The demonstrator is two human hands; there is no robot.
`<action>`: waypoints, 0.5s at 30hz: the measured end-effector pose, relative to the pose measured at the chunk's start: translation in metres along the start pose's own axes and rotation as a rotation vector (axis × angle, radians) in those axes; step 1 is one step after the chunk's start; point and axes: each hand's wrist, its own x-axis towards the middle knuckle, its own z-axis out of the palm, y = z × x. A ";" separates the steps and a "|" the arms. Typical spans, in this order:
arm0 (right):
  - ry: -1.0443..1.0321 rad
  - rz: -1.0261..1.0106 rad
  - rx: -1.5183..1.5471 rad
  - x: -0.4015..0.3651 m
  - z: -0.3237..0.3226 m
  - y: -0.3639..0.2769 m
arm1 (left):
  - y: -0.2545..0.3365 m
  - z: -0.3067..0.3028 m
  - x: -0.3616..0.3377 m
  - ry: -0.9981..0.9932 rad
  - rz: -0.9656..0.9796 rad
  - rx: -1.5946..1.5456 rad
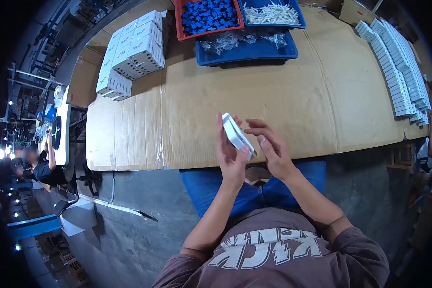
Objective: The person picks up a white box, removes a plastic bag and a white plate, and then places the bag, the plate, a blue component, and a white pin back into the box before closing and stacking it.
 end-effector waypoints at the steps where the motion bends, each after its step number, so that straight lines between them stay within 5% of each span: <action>1: -0.039 0.129 0.083 0.001 -0.003 -0.009 | 0.001 -0.001 -0.001 -0.061 0.065 0.072; 3: -0.112 0.388 0.249 0.001 -0.010 -0.020 | -0.006 -0.009 -0.003 -0.163 0.106 0.144; 7: -0.094 0.541 0.388 0.003 -0.015 -0.016 | -0.007 -0.011 -0.005 -0.241 0.114 0.212; 10: -0.061 0.445 0.407 0.001 -0.012 -0.014 | -0.006 -0.019 0.000 -0.290 0.121 0.282; 13: -0.015 0.339 0.358 -0.004 -0.003 -0.011 | 0.006 0.000 0.000 -0.105 -0.237 -0.090; 15: -0.046 0.128 0.092 -0.004 0.000 -0.010 | -0.007 -0.012 -0.002 -0.153 -0.253 -0.091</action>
